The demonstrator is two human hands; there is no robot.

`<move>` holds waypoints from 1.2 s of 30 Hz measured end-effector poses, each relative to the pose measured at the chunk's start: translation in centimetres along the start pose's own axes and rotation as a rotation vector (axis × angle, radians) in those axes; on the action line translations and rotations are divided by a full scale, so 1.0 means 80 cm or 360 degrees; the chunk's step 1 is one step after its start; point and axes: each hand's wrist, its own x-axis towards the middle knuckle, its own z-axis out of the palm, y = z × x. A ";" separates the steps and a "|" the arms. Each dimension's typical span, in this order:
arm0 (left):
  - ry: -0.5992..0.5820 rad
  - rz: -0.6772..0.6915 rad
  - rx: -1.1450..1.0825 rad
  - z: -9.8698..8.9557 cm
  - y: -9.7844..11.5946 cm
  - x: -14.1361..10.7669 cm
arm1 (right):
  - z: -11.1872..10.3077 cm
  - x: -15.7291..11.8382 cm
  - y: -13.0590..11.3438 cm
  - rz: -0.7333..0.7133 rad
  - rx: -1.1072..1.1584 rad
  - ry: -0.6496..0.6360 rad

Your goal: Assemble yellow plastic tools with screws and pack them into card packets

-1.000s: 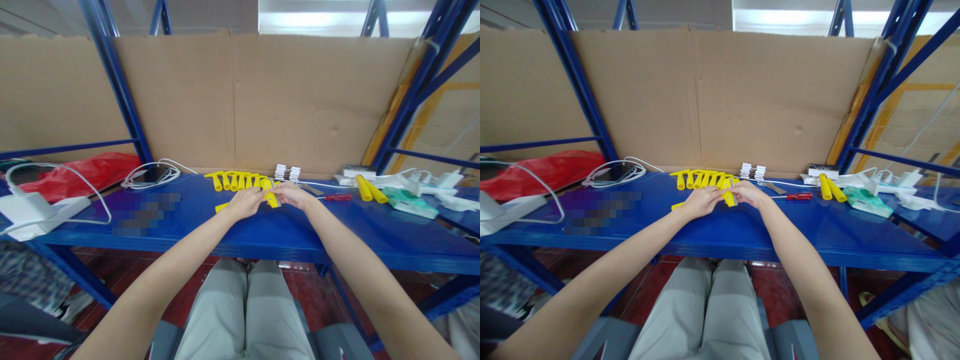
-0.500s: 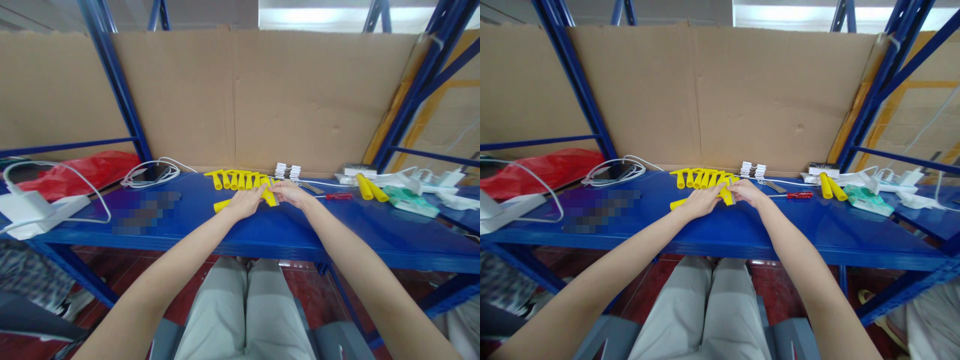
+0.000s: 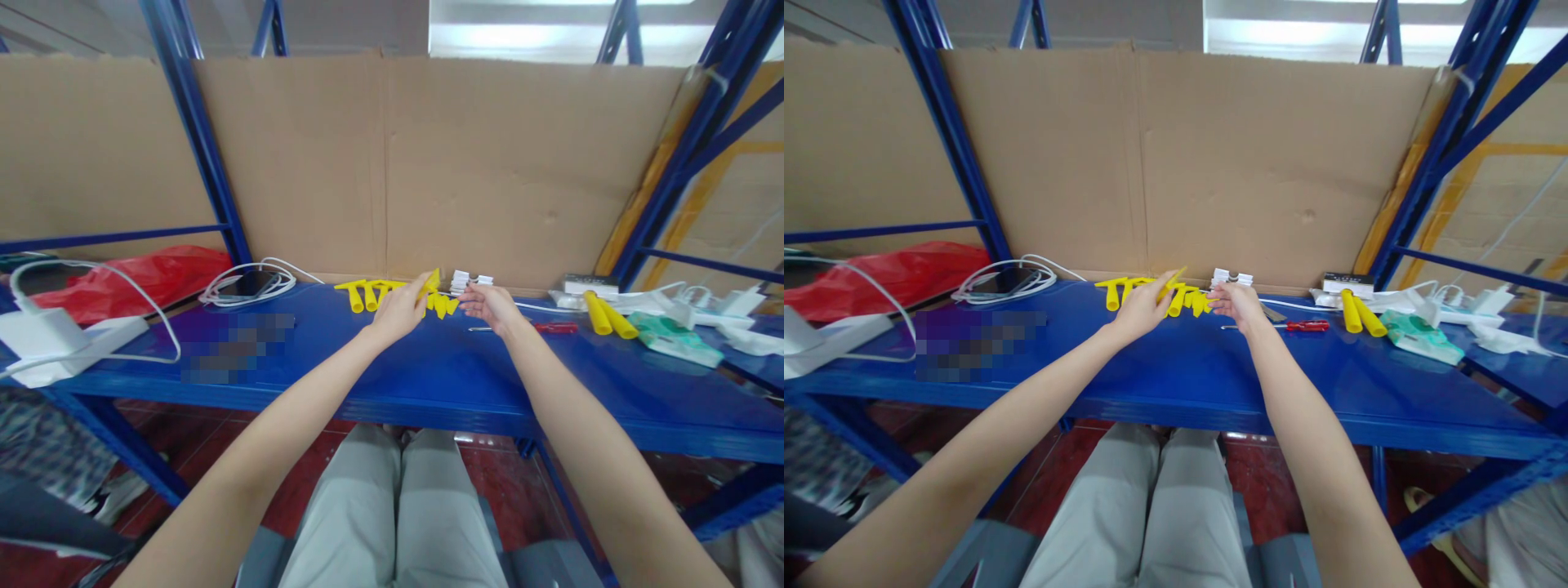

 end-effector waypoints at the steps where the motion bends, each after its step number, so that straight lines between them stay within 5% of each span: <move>1: 0.0083 -0.0132 -0.0203 -0.002 0.001 0.009 | -0.005 0.005 0.001 -0.0008 0.0033 0.0123; 5: 0.0132 -0.0777 -0.1363 -0.012 0.009 0.041 | -0.023 0.028 0.014 -0.0145 -0.0142 0.0461; 8: -0.0011 -0.1120 -0.2134 -0.017 0.008 0.046 | -0.033 0.041 0.027 -0.0402 -0.0850 0.0655; 10: -0.0177 -0.1210 -0.2401 -0.016 0.002 0.041 | -0.037 0.043 0.032 -0.0488 -0.1478 0.0592; 13: -0.0326 -0.1316 -0.2516 -0.013 -0.008 0.029 | -0.038 0.041 0.036 -0.0357 -0.2160 0.0369; 17: -0.0284 -0.1475 -0.2539 -0.006 -0.011 0.020 | -0.034 0.035 0.037 -0.0274 -0.2477 0.0186; 25: -0.0327 -0.1610 -0.2479 0.002 -0.009 0.014 | -0.053 0.034 0.030 -0.0064 -0.2500 0.0422; 29: -0.0326 -0.1621 -0.2528 -0.001 -0.015 0.016 | -0.064 0.037 0.026 0.0119 -0.2394 0.0376; 36: -0.0404 -0.1611 -0.2471 0.000 -0.016 0.015 | -0.062 0.039 0.028 0.0117 -0.2546 0.0262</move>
